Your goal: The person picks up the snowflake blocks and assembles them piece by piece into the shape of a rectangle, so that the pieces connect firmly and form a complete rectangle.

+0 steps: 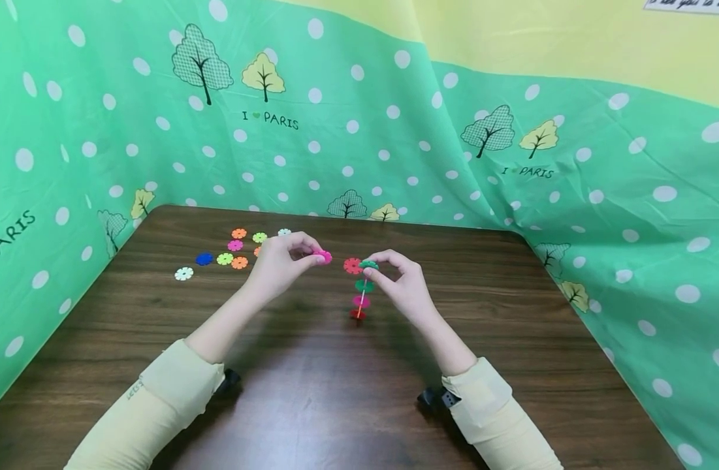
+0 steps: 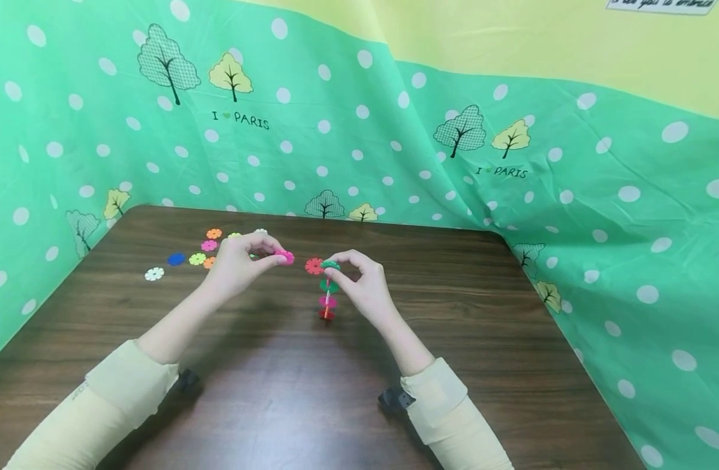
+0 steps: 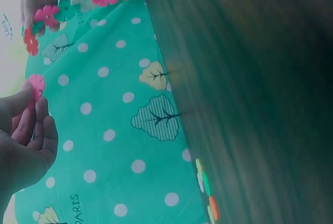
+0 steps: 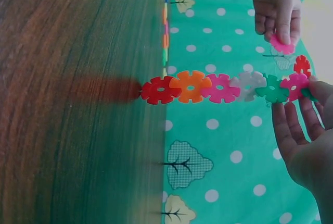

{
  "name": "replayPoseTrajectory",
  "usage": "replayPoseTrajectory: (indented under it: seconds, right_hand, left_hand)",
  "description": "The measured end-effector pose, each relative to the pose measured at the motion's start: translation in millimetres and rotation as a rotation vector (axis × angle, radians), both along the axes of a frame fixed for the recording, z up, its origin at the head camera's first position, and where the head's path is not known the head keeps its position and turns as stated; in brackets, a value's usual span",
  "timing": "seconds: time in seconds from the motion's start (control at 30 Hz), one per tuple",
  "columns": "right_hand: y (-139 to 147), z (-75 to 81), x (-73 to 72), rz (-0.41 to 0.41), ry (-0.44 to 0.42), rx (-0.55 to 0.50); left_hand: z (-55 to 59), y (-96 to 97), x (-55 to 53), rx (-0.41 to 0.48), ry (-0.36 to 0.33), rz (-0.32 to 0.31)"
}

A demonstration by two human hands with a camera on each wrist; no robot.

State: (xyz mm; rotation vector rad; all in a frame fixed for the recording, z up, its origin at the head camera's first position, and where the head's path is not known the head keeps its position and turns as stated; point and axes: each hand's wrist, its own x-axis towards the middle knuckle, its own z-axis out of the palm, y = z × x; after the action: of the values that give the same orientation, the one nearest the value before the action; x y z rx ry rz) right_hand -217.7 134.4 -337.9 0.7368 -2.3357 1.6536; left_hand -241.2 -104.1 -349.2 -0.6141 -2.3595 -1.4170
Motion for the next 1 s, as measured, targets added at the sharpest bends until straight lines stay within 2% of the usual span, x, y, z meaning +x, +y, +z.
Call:
replayPoseTrajectory:
  seconds: [0.27,0.7,1.0]
  right_hand:
    - [1.0,0.3,0.0,0.026,-0.001,0.003]
    - [1.0,2.2,1.5,0.027,0.032,0.021]
    - [3.6,3.1,2.2,0.063,0.043,0.024]
  left_hand:
    - [-4.4,10.0,7.9,0.073,0.031,0.008]
    - [-8.3,22.1,13.3,0.087,0.064,0.01]
    - [-7.6,27.6,17.4,0.104,0.08,0.013]
